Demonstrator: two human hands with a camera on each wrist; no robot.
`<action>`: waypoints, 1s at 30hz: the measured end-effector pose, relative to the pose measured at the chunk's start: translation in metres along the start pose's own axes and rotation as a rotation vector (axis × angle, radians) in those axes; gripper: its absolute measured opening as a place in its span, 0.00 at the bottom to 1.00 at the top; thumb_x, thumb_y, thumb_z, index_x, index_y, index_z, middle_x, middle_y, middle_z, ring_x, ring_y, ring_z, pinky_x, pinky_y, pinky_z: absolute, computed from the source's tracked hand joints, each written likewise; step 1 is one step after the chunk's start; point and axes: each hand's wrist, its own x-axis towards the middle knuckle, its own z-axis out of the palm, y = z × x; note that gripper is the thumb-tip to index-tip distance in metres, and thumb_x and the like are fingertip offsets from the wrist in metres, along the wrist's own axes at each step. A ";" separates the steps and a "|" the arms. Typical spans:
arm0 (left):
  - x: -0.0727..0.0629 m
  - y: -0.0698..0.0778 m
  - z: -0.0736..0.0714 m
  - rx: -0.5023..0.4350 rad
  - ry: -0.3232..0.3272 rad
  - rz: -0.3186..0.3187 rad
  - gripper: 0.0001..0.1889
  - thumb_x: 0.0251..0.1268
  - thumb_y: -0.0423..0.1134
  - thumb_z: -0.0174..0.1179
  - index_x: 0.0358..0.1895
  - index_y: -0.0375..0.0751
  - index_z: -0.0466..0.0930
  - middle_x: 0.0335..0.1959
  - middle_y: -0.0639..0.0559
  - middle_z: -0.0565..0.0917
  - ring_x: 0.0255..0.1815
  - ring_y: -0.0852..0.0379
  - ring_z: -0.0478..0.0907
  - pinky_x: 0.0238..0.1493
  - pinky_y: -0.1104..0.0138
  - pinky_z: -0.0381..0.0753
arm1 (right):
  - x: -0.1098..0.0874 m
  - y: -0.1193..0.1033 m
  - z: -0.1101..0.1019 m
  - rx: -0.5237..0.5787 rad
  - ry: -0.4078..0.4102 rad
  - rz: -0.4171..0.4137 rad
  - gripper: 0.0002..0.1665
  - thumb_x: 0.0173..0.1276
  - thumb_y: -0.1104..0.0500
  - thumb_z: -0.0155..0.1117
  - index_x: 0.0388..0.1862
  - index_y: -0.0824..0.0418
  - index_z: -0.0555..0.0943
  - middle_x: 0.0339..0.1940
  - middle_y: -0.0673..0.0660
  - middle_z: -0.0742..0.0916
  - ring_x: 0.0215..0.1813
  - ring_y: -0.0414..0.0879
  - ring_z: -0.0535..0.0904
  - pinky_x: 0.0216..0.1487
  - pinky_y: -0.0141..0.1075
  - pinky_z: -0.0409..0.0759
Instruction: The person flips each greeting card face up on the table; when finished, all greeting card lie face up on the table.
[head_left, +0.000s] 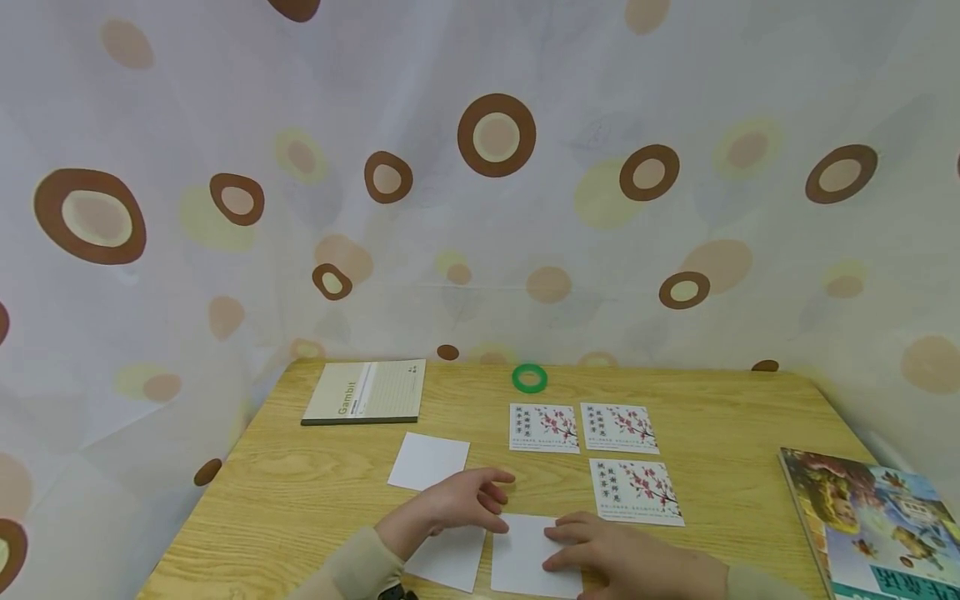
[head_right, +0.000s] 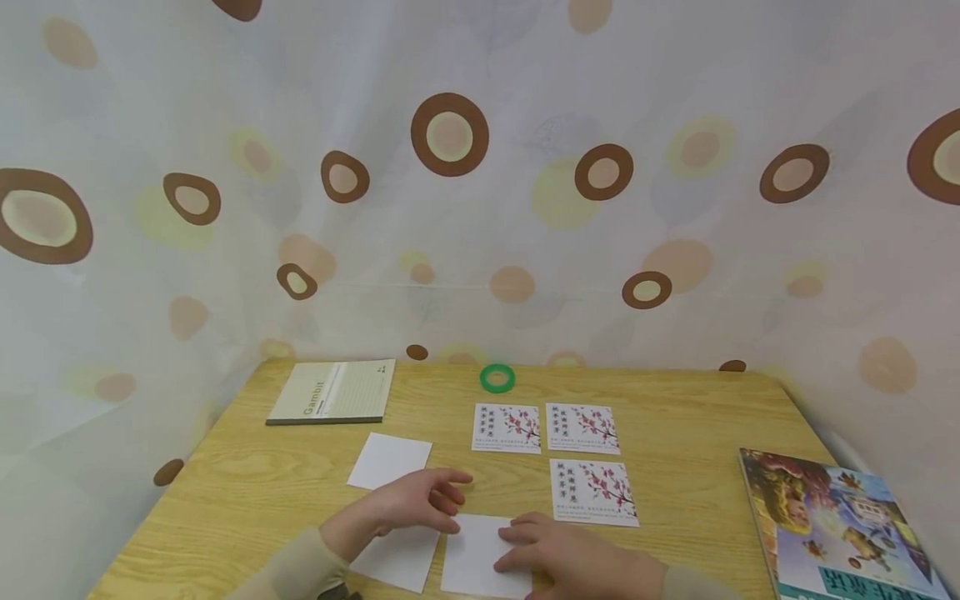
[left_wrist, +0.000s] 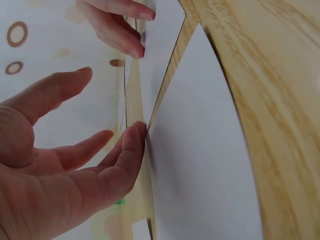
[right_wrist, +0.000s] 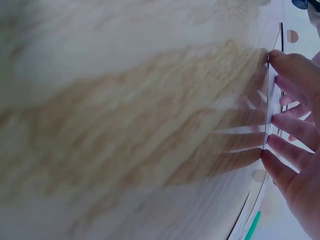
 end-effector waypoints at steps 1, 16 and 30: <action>0.000 0.000 0.000 0.000 -0.002 0.000 0.33 0.54 0.26 0.70 0.66 0.37 0.73 0.49 0.45 0.82 0.47 0.52 0.80 0.50 0.58 0.81 | 0.000 0.000 0.000 -0.001 -0.001 -0.006 0.25 0.71 0.35 0.55 0.64 0.38 0.78 0.69 0.51 0.78 0.69 0.51 0.73 0.61 0.40 0.80; 0.001 -0.001 -0.001 -0.028 -0.012 0.001 0.31 0.56 0.26 0.69 0.65 0.36 0.73 0.49 0.43 0.82 0.48 0.51 0.82 0.52 0.57 0.83 | 0.001 -0.003 -0.004 -0.154 -0.001 -0.101 0.20 0.76 0.44 0.55 0.62 0.45 0.79 0.64 0.56 0.82 0.66 0.55 0.78 0.57 0.44 0.83; 0.001 -0.004 0.000 -0.025 -0.028 -0.001 0.29 0.57 0.27 0.69 0.64 0.36 0.74 0.50 0.45 0.83 0.51 0.49 0.81 0.57 0.53 0.81 | -0.002 0.000 -0.004 -0.188 0.093 -0.243 0.19 0.72 0.59 0.62 0.60 0.49 0.79 0.57 0.49 0.86 0.62 0.51 0.81 0.54 0.39 0.84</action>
